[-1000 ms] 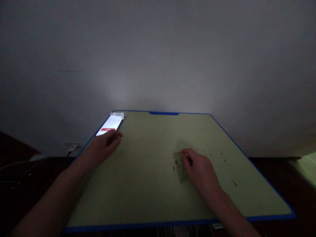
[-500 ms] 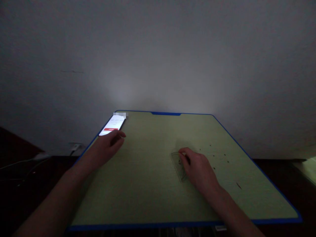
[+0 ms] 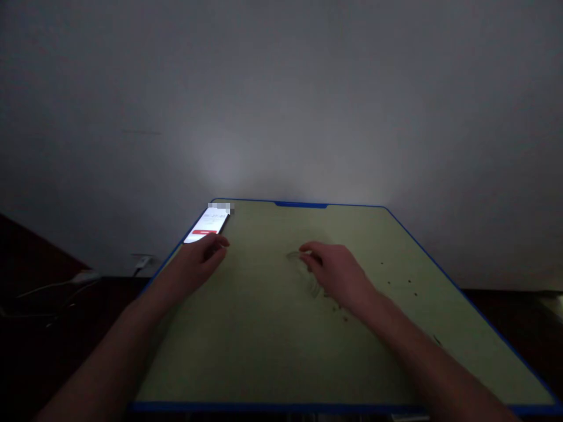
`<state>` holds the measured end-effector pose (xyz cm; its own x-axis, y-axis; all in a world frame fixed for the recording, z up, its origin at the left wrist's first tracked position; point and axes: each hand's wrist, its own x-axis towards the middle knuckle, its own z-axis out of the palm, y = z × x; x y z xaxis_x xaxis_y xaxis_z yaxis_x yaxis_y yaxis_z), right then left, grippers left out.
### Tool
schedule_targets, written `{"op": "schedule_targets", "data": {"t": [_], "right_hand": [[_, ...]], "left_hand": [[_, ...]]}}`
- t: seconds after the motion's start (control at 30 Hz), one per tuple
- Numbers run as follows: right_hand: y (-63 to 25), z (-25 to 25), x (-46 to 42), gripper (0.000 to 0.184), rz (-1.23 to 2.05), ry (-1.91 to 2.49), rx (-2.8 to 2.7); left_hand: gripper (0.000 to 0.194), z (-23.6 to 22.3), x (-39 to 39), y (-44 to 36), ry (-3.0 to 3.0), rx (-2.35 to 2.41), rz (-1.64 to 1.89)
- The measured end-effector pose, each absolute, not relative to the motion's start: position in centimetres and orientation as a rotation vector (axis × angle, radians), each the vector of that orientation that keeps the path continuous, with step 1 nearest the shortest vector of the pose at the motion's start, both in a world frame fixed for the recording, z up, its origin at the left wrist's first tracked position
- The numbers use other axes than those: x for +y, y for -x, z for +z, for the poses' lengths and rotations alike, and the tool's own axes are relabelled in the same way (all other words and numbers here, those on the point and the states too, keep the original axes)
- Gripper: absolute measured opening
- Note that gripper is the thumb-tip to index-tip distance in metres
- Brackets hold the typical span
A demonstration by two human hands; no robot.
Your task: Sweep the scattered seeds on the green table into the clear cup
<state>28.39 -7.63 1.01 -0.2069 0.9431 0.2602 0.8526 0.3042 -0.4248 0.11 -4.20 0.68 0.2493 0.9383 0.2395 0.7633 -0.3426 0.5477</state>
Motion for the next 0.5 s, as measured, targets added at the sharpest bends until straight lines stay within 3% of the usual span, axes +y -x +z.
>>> {"op": "schedule_targets", "data": {"t": [0.2, 0.5], "right_hand": [[-30.2, 2.1, -1.2, 0.024, -0.356, 1.867, -2.241], [-25.5, -0.2, -4.0, 0.026, -0.302, 1.636, -2.559]], "left_hand": [[0.02, 0.7, -4.2, -0.1, -2.183, 1.579, 0.783], [0.021, 0.9, -4.3, 0.0, -2.205, 1.574, 0.787]]}}
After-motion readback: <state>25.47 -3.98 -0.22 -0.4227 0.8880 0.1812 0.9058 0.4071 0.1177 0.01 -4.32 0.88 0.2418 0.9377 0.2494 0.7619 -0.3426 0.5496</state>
